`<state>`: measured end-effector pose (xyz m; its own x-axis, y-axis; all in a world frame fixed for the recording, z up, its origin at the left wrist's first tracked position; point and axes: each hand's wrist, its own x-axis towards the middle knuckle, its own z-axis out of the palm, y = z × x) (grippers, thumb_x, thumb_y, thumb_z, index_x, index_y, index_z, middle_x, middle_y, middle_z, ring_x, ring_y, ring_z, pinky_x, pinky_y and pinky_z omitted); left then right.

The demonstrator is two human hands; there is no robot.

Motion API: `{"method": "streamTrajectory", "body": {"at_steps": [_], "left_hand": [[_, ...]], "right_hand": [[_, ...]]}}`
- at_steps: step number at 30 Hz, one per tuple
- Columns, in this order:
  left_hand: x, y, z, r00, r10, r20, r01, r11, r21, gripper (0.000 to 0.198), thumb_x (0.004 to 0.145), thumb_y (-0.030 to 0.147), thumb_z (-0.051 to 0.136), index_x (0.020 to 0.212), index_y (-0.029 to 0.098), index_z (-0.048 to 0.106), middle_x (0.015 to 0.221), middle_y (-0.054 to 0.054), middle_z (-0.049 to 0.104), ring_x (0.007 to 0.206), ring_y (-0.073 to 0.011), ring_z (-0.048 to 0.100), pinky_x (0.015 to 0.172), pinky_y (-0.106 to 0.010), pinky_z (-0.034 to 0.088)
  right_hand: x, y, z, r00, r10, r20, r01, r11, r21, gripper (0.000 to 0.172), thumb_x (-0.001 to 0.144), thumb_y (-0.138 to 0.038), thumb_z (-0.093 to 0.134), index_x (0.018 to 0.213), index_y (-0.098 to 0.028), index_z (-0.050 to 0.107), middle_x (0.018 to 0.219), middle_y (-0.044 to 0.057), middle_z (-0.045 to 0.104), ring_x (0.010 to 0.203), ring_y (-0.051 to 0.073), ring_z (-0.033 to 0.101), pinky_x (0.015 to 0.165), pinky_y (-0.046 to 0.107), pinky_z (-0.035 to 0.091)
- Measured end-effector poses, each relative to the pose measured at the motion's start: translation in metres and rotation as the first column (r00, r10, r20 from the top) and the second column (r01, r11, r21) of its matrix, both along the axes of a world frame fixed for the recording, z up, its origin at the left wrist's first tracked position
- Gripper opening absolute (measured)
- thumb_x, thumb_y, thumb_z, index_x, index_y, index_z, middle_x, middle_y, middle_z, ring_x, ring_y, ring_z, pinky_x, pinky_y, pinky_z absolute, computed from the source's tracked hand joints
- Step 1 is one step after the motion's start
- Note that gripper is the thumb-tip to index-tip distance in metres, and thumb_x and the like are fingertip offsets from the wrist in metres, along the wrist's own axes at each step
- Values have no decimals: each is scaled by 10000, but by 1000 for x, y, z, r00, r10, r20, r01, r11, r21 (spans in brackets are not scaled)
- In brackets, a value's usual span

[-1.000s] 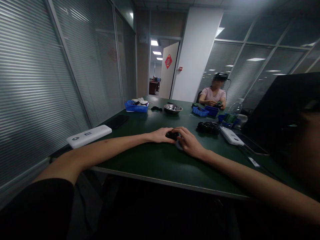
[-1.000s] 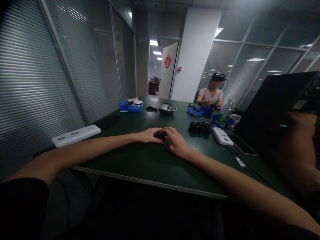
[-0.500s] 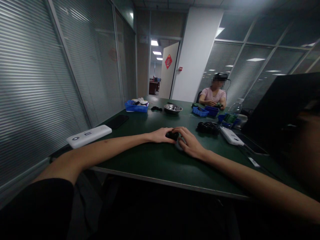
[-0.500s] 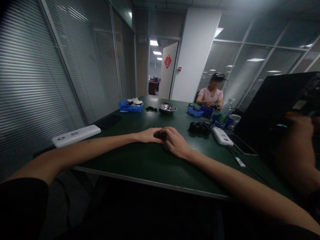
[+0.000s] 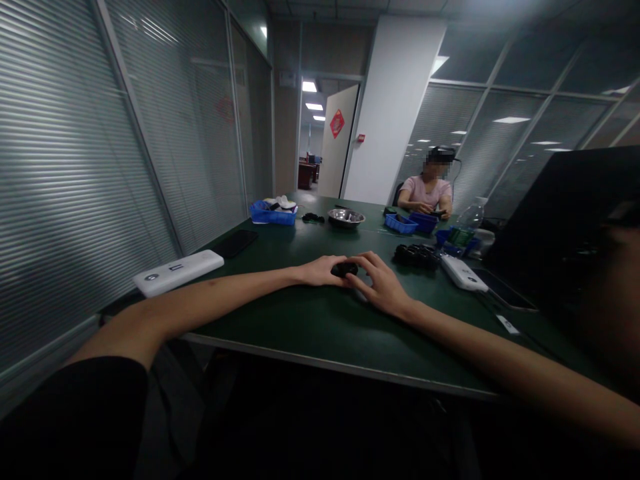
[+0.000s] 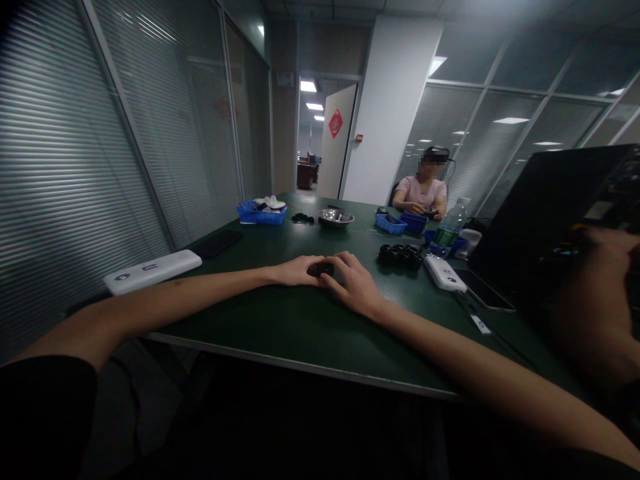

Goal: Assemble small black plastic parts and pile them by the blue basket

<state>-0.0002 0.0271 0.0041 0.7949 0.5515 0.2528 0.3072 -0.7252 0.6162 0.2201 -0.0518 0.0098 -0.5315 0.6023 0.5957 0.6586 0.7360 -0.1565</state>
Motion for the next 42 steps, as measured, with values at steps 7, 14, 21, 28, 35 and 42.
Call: {"method": "streamTrajectory", "body": {"at_steps": [7, 14, 21, 28, 35, 42], "left_hand": [[0, 0, -1, 1000, -18, 9, 18, 1000, -9, 694, 811, 543, 736, 1361, 158, 563, 1288, -122, 644, 1151, -277, 620, 959, -378, 467], [0, 0, -2, 1000, -1, 10, 2, 1000, -5, 667, 805, 553, 734, 1326, 163, 583, 1268, -121, 651, 1134, -283, 625, 952, -395, 463], [1, -1, -1, 1000, -7, 12, 7, 1000, -3, 642, 806, 568, 732, 1290, 170, 596, 1242, -110, 651, 1123, -269, 620, 936, -370, 460], [1, -1, 0, 1000, -15, 12, 15, 1000, -2, 631, 806, 568, 730, 1271, 161, 605, 1208, -109, 657, 1092, -267, 622, 906, -368, 461], [1, -2, 1, 1000, 7, -15, -7, 1000, 8, 637, 803, 574, 729, 1271, 160, 601, 1198, -107, 660, 1080, -264, 621, 904, -365, 456], [3, 0, -1, 1000, 8, -1, -8, 1000, 26, 628, 800, 559, 736, 1257, 149, 605, 1175, -111, 661, 1052, -262, 622, 883, -364, 461]], "right_hand": [[1, 5, -3, 1000, -23, 12, 23, 999, 24, 302, 1013, -386, 539, 1294, -278, 562, 1163, 100, 586, 1077, 291, 592, 934, 472, 541], [1, 4, -2, 999, 29, 20, -29, 1000, 12, 322, 1036, -352, 484, 1348, -297, 545, 1199, 103, 572, 1103, 284, 594, 971, 467, 541], [1, 3, -2, 998, 63, 24, -62, 998, -20, 363, 1034, -262, 467, 1390, -307, 524, 1241, 102, 565, 1136, 283, 581, 999, 471, 525], [2, 5, -3, 997, 67, 32, -66, 997, -28, 385, 1019, -199, 452, 1388, -287, 521, 1260, 104, 568, 1148, 284, 578, 1006, 477, 516], [2, 5, -2, 995, 95, 22, -94, 995, -34, 402, 1006, -155, 438, 1384, -271, 511, 1283, 107, 575, 1167, 283, 573, 1020, 486, 507], [2, 6, -3, 994, 109, 18, -108, 993, -36, 389, 1004, -152, 424, 1365, -262, 518, 1291, 110, 581, 1186, 284, 570, 1030, 492, 500]]}}
